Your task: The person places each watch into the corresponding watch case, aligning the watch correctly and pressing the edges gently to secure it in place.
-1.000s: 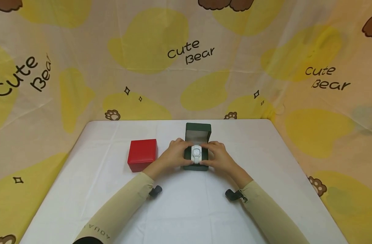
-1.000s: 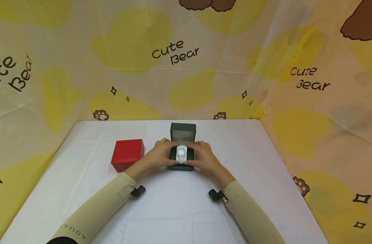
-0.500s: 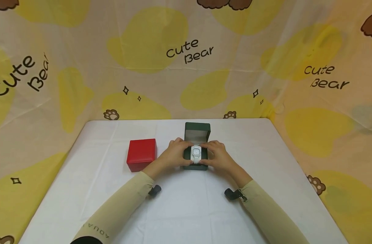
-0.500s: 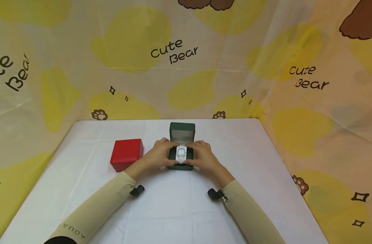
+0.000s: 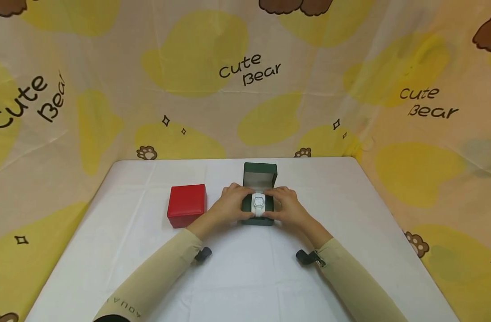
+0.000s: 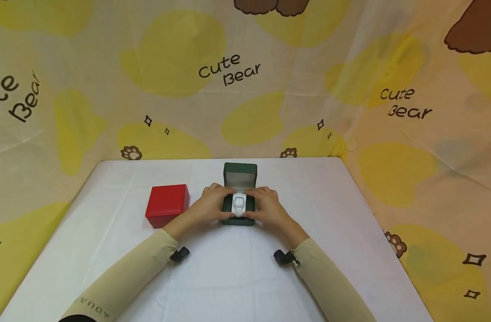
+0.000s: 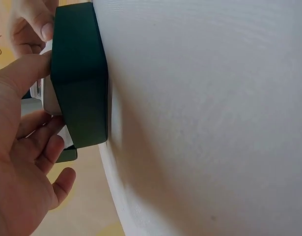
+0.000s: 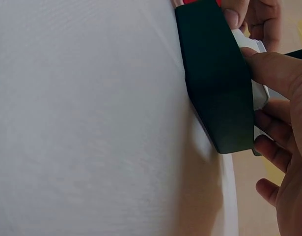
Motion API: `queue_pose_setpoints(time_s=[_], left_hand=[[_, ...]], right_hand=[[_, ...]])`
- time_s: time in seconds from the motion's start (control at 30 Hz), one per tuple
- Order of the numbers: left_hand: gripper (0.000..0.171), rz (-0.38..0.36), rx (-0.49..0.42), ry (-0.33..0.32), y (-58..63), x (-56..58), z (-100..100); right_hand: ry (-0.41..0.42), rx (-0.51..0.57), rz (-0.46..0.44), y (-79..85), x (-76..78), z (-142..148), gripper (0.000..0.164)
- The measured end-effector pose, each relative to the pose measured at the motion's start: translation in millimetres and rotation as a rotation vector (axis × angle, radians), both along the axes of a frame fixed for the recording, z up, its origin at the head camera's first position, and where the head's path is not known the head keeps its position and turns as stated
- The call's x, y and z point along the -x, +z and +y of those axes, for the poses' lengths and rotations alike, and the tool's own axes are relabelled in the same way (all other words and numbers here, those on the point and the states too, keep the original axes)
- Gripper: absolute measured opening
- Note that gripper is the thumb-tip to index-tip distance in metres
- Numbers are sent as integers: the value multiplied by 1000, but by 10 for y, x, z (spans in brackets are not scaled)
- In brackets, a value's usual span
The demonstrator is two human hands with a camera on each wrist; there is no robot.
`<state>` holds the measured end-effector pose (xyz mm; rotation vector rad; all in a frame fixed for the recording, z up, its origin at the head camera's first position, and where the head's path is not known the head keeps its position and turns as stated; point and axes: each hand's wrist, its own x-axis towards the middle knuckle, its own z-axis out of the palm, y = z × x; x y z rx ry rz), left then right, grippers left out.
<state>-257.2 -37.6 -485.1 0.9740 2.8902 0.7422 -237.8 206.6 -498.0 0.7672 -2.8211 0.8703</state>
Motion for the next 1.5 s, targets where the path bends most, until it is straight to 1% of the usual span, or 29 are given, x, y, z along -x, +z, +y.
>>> queue_pose_setpoints(time_s=[0.13,0.3,0.5,0.57,0.67,0.8,0.93,1.17,1.37,1.5], left_hand=[[65,0,-24,4,-10,-20,-28],[63,10,-23,3,-22,-27,-34],[60,39,22,-22,-14,-23,-27],[59,56,39,-24,-12,-20,-31],[60,61,55,-16,-12,-15,-36],[64,20,32,0,-5,-25,-46],[66,-21,-1,15,23,-47,-67],[66,-38,-9,34,110,-57,-94],[65,-80,-38,54,202,-81,-122],[65,-93,-53,53,247,-100,-150]], right_hand=[[7,20,-10,-17,-21,-18,65],[18,15,21,-10,-42,-15,64],[18,-29,7,13,-24,10,63],[24,-37,4,28,-18,8,63],[37,-44,8,45,-11,6,64],[40,-39,10,39,-14,25,64],[30,-6,-5,22,-25,66,62],[15,58,-13,45,-47,148,59],[16,76,14,92,-52,195,58],[23,87,32,121,-57,232,58]])
